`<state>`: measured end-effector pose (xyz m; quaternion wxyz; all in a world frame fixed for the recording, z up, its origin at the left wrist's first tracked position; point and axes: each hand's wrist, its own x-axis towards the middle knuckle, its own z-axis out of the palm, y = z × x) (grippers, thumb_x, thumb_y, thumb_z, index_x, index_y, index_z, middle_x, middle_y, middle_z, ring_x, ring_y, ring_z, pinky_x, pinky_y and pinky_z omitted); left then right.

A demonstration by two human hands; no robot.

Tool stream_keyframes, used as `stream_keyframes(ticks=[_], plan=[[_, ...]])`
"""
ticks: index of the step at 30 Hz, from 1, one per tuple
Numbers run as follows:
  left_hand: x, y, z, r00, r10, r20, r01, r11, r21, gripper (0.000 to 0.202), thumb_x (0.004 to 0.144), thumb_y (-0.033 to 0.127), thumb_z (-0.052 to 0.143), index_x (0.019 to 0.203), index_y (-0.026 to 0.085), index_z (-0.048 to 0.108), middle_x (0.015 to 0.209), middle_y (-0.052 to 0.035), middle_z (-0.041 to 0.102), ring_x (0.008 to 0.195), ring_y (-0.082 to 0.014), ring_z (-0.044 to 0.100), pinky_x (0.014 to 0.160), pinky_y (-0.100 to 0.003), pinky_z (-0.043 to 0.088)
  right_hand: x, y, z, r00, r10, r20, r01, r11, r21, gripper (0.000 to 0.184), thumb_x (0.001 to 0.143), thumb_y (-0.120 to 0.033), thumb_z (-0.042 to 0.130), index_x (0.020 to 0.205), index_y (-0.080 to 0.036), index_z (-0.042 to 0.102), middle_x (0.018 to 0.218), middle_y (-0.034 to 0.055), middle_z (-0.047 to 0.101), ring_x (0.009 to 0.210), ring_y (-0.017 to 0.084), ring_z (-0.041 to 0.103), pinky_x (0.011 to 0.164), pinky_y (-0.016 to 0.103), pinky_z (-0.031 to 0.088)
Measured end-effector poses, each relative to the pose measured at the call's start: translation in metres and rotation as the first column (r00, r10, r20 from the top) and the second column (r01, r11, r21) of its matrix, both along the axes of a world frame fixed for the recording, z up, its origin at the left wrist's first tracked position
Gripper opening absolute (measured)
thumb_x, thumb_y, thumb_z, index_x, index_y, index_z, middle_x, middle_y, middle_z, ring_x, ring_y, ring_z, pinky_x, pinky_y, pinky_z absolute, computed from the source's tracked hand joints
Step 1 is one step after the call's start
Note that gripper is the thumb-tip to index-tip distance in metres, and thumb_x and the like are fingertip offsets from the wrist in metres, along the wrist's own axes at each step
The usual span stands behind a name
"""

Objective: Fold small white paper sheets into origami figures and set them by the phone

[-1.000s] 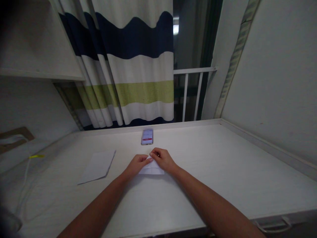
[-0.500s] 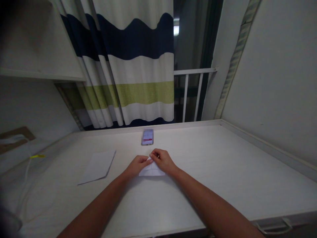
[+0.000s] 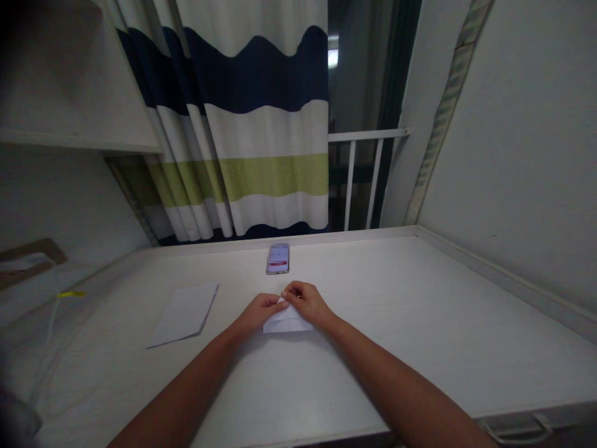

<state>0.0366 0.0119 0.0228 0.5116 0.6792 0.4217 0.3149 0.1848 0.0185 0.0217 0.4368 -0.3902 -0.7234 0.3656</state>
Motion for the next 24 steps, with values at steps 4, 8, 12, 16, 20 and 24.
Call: stream_keyframes(ticks=[4,8,12,16,20,24], plan=[[0.0000,-0.0011,0.0025,1.000,0.007,-0.014,-0.007,1.000,0.015,0.045,0.060,0.054,0.053,0.055,0.010,0.054,0.048,0.0040,0.039,0.046,-0.0064,0.032,0.044,-0.020,0.021,-0.0005,0.0012,-0.0022,1.000,-0.026,0.001,0.026,0.999,0.028,0.020,0.073,-0.032,0.049,0.064,-0.015,0.052,0.057,-0.0023,0.048,0.053,0.008,0.041,0.050,0.021,0.033],[-0.0002,-0.0011,0.0028,0.999,0.025,-0.029,-0.024,0.999,0.033,0.045,0.061,0.055,0.052,0.053,0.010,0.052,0.048,0.0040,0.038,0.047,-0.0067,0.032,0.044,-0.020,0.020,-0.0010,0.0013,-0.0010,0.999,-0.022,-0.036,0.022,1.000,-0.012,0.019,0.072,-0.032,0.051,0.066,-0.014,0.055,0.060,-0.0008,0.053,0.055,0.009,0.045,0.052,0.021,0.035],[0.0000,-0.0015,0.0022,0.999,0.024,-0.024,-0.023,0.999,0.041,0.045,0.060,0.055,0.052,0.056,0.010,0.055,0.048,0.0038,0.039,0.047,-0.0072,0.032,0.044,-0.020,0.021,-0.0001,-0.0014,0.0032,1.000,-0.014,0.019,0.014,1.000,0.015,0.019,0.073,-0.030,0.050,0.067,-0.014,0.058,0.061,0.0009,0.057,0.057,0.010,0.047,0.055,0.022,0.036],[0.0001,-0.0026,0.0038,0.999,0.042,-0.009,-0.042,0.998,0.053,0.045,0.062,0.055,0.050,0.055,0.011,0.054,0.048,0.0033,0.039,0.048,-0.0079,0.033,0.045,-0.021,0.023,0.0008,-0.0030,0.0050,0.996,-0.071,0.054,0.067,0.996,0.061,0.019,0.073,-0.029,0.049,0.065,-0.014,0.057,0.058,-0.0003,0.054,0.054,0.009,0.045,0.051,0.021,0.034],[-0.0001,-0.0018,0.0041,0.999,0.048,-0.007,-0.047,0.996,0.075,0.047,0.064,0.056,0.047,0.052,0.011,0.052,0.047,0.0034,0.038,0.048,-0.0078,0.032,0.045,-0.021,0.023,0.0013,-0.0025,0.0043,0.992,-0.099,0.072,0.095,0.993,0.067,0.020,0.073,-0.030,0.049,0.065,-0.014,0.056,0.055,-0.0016,0.051,0.051,0.009,0.042,0.048,0.020,0.033],[-0.0003,0.0000,0.0019,0.998,0.059,-0.031,-0.055,0.993,0.103,0.045,0.063,0.055,0.047,0.050,0.012,0.050,0.047,0.0038,0.036,0.048,-0.0079,0.031,0.045,-0.021,0.022,0.0009,-0.0033,0.0053,0.992,-0.107,0.062,0.103,0.993,0.064,0.020,0.072,-0.030,0.049,0.064,-0.014,0.056,0.055,-0.0016,0.050,0.051,0.008,0.042,0.048,0.021,0.032]])
